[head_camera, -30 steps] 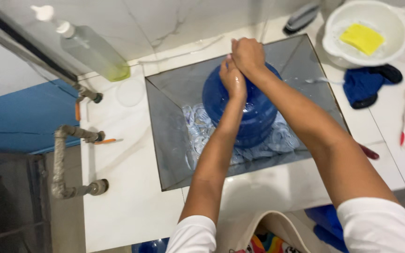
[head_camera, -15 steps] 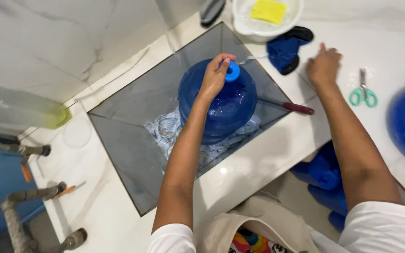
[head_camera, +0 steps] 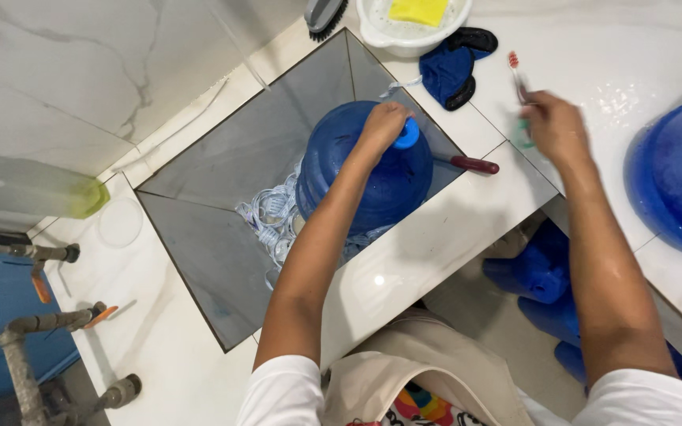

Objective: The person cleans large blue water jugs by rinsing them under a tap, scrubbing the caps with a toothbrush and sponge, and brushing the interior with a long-handled brush. The person then places the cleaned jugs on a counter and seals them with a heat gun.

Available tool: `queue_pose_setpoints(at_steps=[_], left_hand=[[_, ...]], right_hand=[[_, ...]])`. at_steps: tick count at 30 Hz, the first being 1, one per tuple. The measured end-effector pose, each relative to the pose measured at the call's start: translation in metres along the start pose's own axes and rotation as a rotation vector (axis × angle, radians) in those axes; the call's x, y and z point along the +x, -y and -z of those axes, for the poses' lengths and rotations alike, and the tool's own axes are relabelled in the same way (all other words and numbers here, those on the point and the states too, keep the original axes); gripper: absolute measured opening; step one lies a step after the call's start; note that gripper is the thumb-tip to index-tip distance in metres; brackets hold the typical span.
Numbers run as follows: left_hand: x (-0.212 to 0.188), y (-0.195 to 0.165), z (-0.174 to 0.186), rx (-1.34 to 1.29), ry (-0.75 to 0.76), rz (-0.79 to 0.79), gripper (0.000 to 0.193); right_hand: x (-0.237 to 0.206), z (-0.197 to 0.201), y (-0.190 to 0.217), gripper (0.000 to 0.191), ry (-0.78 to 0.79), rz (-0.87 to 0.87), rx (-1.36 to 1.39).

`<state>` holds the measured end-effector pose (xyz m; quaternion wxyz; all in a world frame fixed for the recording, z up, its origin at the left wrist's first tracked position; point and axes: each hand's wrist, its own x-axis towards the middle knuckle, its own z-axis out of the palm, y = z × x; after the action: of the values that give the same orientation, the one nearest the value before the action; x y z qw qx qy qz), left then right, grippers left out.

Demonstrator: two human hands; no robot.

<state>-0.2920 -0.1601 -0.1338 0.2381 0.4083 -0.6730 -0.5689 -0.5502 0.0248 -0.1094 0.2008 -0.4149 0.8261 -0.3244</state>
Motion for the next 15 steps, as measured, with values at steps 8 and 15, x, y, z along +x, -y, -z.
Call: queue_pose_setpoints(at_steps=[8, 15], left_hand=[[-0.001, -0.021, -0.002, 0.293, -0.23, 0.077, 0.058], [0.005, 0.009, -0.004, 0.352, -0.311, -0.055, 0.042]], right_hand=[[-0.013, -0.115, 0.106, 0.047, 0.22, 0.339, -0.154], [-0.005, -0.139, 0.116, 0.081, 0.149, 0.325, -0.238]])
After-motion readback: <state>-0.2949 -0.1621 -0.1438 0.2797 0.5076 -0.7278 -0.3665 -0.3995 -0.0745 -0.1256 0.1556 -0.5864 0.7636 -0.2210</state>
